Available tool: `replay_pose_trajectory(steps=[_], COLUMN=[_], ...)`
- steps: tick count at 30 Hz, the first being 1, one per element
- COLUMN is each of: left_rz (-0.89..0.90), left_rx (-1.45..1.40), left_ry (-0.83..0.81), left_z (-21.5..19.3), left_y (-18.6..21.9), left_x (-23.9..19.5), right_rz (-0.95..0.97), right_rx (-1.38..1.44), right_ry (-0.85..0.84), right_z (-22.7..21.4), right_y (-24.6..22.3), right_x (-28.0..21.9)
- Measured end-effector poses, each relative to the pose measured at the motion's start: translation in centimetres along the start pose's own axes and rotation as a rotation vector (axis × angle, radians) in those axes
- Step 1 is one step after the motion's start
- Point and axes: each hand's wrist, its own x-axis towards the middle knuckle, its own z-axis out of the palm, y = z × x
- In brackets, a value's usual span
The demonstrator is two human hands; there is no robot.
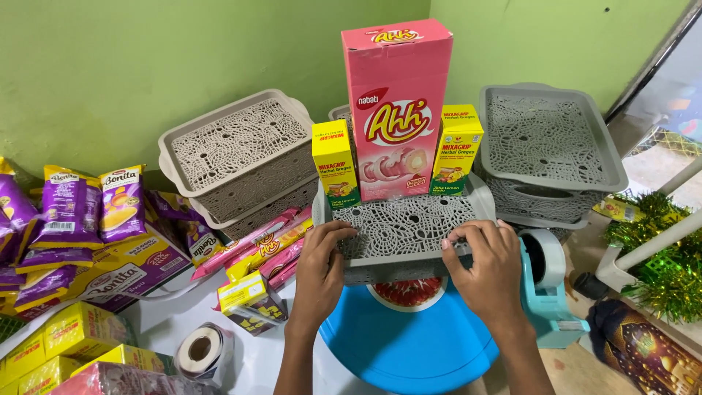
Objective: The person arranges a pink Ahhi box and two yellow Mixacup boxes inside a grey plastic basket placed on a blue bucket. They use a tape dispenser to apply tape to the basket and boxes, securing the items in place.
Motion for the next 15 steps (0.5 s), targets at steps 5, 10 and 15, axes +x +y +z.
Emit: replay_pose_trajectory(steps=[5, 10, 15], left_rz=[-0.033, -0.019, 0.008], left_rx=[-0.023, -0.020, -0.043], left_ry=[-0.009, 0.005, 0.014], left_z=[-0.13, -0.22, -0.30], left_y=[-0.34, -0.43, -0.62], left_x=[-0.18, -0.21, -0.20], right_rz=[0.006, 0.036, 0.037], right_rx=[0.019, 0.020, 0.000], right_ry=[-0.017, -0.072, -0.062], right_z=[-0.23, -0.51, -0.36], right_y=[0.28, 0.38, 0.60], right_x=[0.00, -0.04, -0.31])
